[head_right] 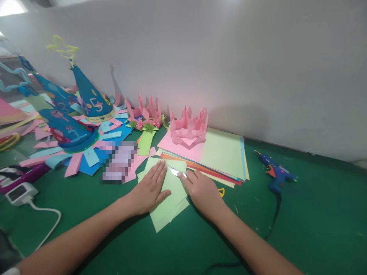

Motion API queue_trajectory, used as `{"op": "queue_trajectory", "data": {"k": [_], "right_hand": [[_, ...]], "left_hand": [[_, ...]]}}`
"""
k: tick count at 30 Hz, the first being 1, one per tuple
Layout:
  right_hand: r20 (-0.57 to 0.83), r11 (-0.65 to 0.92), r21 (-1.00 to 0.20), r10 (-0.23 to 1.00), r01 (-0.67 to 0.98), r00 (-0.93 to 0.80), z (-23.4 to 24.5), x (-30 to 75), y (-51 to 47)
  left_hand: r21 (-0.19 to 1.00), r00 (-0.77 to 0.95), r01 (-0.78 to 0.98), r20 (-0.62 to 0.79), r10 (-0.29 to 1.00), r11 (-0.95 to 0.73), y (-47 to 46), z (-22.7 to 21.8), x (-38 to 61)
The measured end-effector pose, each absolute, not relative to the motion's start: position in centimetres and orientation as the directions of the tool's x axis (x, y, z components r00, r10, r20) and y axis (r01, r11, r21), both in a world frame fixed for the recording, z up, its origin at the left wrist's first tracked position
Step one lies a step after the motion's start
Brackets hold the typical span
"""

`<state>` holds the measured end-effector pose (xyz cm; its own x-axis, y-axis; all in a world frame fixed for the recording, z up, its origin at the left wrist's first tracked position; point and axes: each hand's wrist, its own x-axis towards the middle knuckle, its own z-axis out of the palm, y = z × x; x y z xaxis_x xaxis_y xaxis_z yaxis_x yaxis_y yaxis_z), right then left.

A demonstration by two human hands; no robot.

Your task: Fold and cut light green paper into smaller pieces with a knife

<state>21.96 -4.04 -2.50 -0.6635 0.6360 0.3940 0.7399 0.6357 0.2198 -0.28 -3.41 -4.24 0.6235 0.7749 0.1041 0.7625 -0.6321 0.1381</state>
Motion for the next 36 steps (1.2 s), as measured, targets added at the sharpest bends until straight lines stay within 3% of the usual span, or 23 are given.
{"op": "queue_trajectory", "data": {"k": [12,22,31,36], "right_hand": [[0.396,0.636,0.189,0.647,0.748,-0.651,-2.3,20.8,-3.0],[0.391,0.593,0.236,0.667,0.770,-0.634,-2.8,20.2,-2.8],[0.378,0.571,0.265,0.680,0.777,-0.629,-1.8,23.1,-4.5],[0.401,0.406,0.178,0.802,0.896,-0.443,-1.3,25.4,-5.5]], "left_hand": [[0.114,0.627,0.766,0.086,0.775,-0.632,-3.4,-4.1,-0.1],[0.111,0.630,0.766,0.058,0.774,-0.633,-3.4,-3.7,-0.1],[0.116,0.621,0.763,0.143,0.770,-0.636,-3.4,-4.7,-0.3],[0.139,0.612,0.763,0.158,0.775,-0.631,-3.4,-5.0,-0.2]]}}
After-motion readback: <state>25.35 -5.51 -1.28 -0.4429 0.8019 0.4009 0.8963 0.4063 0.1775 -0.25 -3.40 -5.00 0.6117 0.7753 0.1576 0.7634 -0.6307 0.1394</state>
